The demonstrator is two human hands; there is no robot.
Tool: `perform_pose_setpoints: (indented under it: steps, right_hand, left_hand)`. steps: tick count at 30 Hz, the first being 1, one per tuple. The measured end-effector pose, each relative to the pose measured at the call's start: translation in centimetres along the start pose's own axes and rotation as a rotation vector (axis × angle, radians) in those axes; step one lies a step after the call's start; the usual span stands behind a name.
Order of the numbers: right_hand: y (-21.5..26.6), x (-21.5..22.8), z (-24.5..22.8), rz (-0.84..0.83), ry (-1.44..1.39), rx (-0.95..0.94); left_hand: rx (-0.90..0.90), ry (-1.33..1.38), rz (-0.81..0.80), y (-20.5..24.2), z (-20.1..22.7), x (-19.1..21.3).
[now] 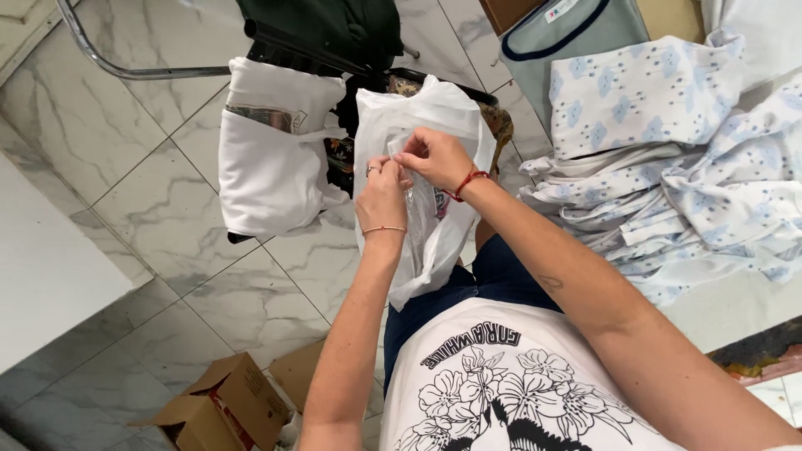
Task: The person folds a patterned baby garment and places it into a white box with a clear window. They then open a plastic bag containing flat white inserts, cut the bag with scissors, and remove the inserts to place them into the box.
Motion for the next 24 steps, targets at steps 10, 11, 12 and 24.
perform_pose_setpoints:
  steps: [10,11,12,24]
  right_hand:
    - [-0.8,7.3,-0.3,0.304,0.144,0.145]
    - [-1.5,9.6,-0.6,0.3,0.151,0.154]
    - [-2.0,12.1,-1.2,0.45,0.259,0.257]
    - [-18.4,27.4,7.3,0.638,1.041,-0.015]
  left_hand:
    - [0.035,0.435,-0.074,4.3,0.3,-1.1]
    - [0.037,0.44,-0.064,4.9,0.7,-0.9]
    - [0.129,0.4,-0.184,5.6,1.0,-0.9]
    - [0.259,0.442,-0.416,11.0,-1.1,-5.6]
Point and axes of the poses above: each hand's wrist, its own y-axis away from the middle knuckle, its own x-axis out of the back of the hand, z = x × y, the point moved 2 cm from there along -y, towards the middle knuckle, and after that the axes turned 4 degrees about -z, right-handed, at the moved point
